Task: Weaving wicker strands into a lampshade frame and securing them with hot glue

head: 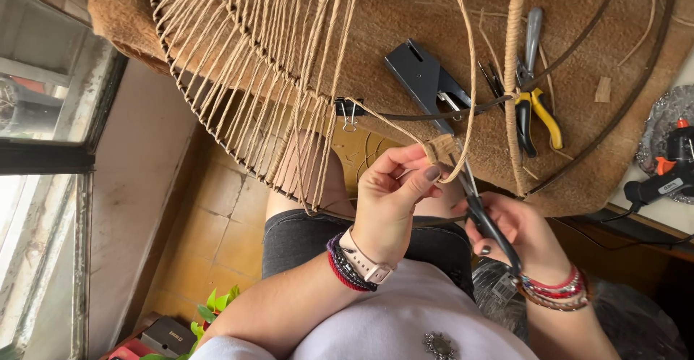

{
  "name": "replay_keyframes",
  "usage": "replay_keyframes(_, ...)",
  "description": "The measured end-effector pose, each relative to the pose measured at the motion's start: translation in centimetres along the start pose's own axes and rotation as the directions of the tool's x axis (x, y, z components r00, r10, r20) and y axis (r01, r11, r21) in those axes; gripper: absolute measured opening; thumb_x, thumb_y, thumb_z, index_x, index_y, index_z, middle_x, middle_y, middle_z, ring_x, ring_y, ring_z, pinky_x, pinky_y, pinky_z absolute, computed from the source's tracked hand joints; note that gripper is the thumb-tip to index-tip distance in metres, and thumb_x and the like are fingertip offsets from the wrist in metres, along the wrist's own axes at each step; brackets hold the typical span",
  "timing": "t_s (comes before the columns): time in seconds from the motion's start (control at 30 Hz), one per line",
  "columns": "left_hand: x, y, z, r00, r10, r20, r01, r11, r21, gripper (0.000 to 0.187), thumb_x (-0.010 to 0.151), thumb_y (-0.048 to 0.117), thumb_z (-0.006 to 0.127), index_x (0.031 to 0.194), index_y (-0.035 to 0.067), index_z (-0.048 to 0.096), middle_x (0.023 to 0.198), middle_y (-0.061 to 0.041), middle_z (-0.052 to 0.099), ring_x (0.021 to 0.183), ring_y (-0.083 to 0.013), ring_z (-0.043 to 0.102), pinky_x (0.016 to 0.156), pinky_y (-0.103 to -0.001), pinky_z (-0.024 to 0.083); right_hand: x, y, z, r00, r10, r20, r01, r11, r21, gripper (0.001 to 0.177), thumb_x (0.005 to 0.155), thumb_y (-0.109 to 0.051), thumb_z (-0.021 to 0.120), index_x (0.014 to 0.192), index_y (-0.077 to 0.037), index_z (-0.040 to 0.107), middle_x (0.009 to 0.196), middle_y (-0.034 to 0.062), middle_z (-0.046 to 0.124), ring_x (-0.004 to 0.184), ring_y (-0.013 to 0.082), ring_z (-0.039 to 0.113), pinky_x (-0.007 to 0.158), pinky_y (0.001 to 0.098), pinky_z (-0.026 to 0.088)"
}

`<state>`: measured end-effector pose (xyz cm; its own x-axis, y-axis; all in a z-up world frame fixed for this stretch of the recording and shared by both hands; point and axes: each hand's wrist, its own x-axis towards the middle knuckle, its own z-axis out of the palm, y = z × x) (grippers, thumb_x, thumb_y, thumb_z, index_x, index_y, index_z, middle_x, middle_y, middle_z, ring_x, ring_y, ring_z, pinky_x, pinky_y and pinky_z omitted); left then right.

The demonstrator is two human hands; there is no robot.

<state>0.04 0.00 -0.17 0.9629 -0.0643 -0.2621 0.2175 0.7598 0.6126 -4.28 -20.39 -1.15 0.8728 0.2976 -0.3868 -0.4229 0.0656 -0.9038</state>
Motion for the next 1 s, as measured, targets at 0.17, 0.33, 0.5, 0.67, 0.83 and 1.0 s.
replay_keyframes(0.17, 0.2, -1.1, -0.3, 0.995, -0.008, -0.098, 0.010, 1.000, 0.018, 0.031, 0.086, -0.002, 0.079, 0.115, -0.008, 0.068, 0.095, -0.018, 0.075, 0.082, -0.0240, 0.077, 0.065, -0.026, 0.065, 1.9, 1.5, 0.0, 0.987, -0.163, -0.016, 0.160, 0.981, -0.110, 0.056, 0.064, -0.009, 0.094, 0.114, 0.005, 0.072, 0.065, 0.0150, 0.072, 0.055, 0.0161, 0.071, 0.053, 0.0260, 0.060)
replay_keyframes(0.33, 0.1, -0.9, -0.2, 0.994, -0.012, -0.106, 0.015, 1.000, 0.024, 0.032, 0.086, -0.002, 0.079, 0.115, -0.008, 0.068, 0.095, -0.018, 0.076, 0.082, -0.0235, 0.077, 0.065, -0.026, 0.064, 2.9, 1.4, 0.4, 0.978, -0.207, -0.037, 0.192, 0.950, -0.247, 0.057, 0.063, -0.016, 0.096, 0.112, 0.003, 0.074, 0.061, 0.0123, 0.073, 0.051, 0.0097, 0.068, 0.049, 0.0197, 0.056)
replay_keyframes(0.5, 0.2, -0.7, -0.1, 0.994, -0.006, -0.111, 0.008, 1.000, 0.020, 0.031, 0.086, -0.003, 0.078, 0.115, -0.009, 0.068, 0.094, -0.019, 0.076, 0.083, -0.0245, 0.077, 0.066, -0.031, 0.065, 2.8, 0.5, 1.1, 0.975, -0.215, -0.057, 0.195, 0.948, -0.253, 0.047, 0.064, -0.010, 0.093, 0.105, 0.004, 0.075, 0.058, 0.0117, 0.071, 0.046, 0.0134, 0.070, 0.047, 0.0206, 0.053)
replay_keyframes(0.67, 0.2, -0.7, -0.1, 0.994, -0.003, -0.112, 0.006, 1.000, 0.028, 0.031, 0.087, -0.003, 0.078, 0.115, -0.009, 0.068, 0.094, -0.019, 0.075, 0.082, -0.0241, 0.076, 0.066, -0.031, 0.065, 2.8, 0.1, 1.5, 0.974, -0.219, -0.058, 0.195, 0.941, -0.278, 0.041, 0.066, -0.009, 0.092, 0.102, 0.003, 0.076, 0.057, 0.0105, 0.072, 0.045, 0.0123, 0.068, 0.046, 0.0204, 0.053)
replay_keyframes(0.83, 0.1, -0.7, -0.1, 0.994, -0.005, -0.112, 0.008, 1.000, 0.029, 0.031, 0.087, -0.003, 0.078, 0.115, -0.009, 0.067, 0.093, -0.019, 0.075, 0.082, -0.0248, 0.076, 0.065, -0.032, 0.066, 2.6, -0.6, 2.3, 0.973, -0.218, -0.071, 0.188, 0.937, -0.296, 0.038, 0.067, -0.008, 0.091, 0.100, 0.003, 0.076, 0.055, 0.0101, 0.071, 0.042, 0.0127, 0.068, 0.043, 0.0203, 0.053)
replay_keyframes(1.0, -0.3, -0.7, -0.3, 0.994, -0.017, -0.111, 0.021, 0.999, 0.036, 0.032, 0.087, -0.002, 0.078, 0.116, -0.008, 0.068, 0.093, -0.018, 0.074, 0.081, -0.0226, 0.076, 0.065, -0.029, 0.064, 2.5, -0.6, 2.5, 0.963, -0.263, -0.064, 0.222, 0.902, -0.371, 0.027, 0.071, -0.013, 0.089, 0.090, 0.001, 0.076, 0.047, 0.0064, 0.065, 0.036, 0.0119, 0.065, 0.039, 0.0185, 0.047)
